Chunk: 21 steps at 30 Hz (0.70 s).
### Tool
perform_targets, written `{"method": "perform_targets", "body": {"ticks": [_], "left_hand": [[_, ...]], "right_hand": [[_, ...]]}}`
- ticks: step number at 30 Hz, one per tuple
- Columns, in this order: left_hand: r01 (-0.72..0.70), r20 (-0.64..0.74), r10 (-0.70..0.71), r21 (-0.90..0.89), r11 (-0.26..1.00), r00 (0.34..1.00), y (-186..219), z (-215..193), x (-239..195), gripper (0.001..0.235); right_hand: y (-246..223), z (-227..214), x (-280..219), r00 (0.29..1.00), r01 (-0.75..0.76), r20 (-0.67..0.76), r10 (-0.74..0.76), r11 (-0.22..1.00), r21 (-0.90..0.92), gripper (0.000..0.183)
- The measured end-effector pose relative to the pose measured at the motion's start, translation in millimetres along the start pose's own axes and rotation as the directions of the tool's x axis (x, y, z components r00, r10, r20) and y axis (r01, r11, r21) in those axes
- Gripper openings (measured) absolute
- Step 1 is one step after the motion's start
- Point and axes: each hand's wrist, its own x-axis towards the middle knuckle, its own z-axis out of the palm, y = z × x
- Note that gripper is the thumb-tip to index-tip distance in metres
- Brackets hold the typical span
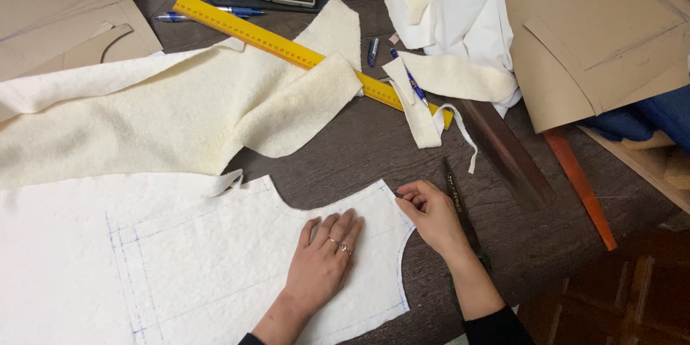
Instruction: Cutting a garment pattern piece from white fabric using large scissors
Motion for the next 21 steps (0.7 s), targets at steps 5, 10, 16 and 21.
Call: {"method": "perform_targets", "body": {"ticks": [5,10,16,21], "left_hand": [[-0.001,0.029,0.0,0.032,0.999,1.0,0,4,1,0.053],[0.018,0.028,-0.02,0.04,0.999,0.999,1,2,3,0.056],[0.032,0.045,-0.035,0.064,0.997,0.998,1,2,3,0.058],[0.035,0.038,-0.036,0.027,0.999,0.999,1,2,3,0.059]], "right_hand": [[-12,0,-4,1.0,-0.027,0.006,0.027,1.0,0.0,0.015],[-10,1,-1,1.0,-0.005,0.004,0.005,1.0,-0.013,0.011],[-15,0,-2,0.999,0.007,0.032,-0.007,1.0,0.005,0.004],[-7,3,1,1.0,0.002,0.016,-0.002,1.0,-0.019,0.008]]}}
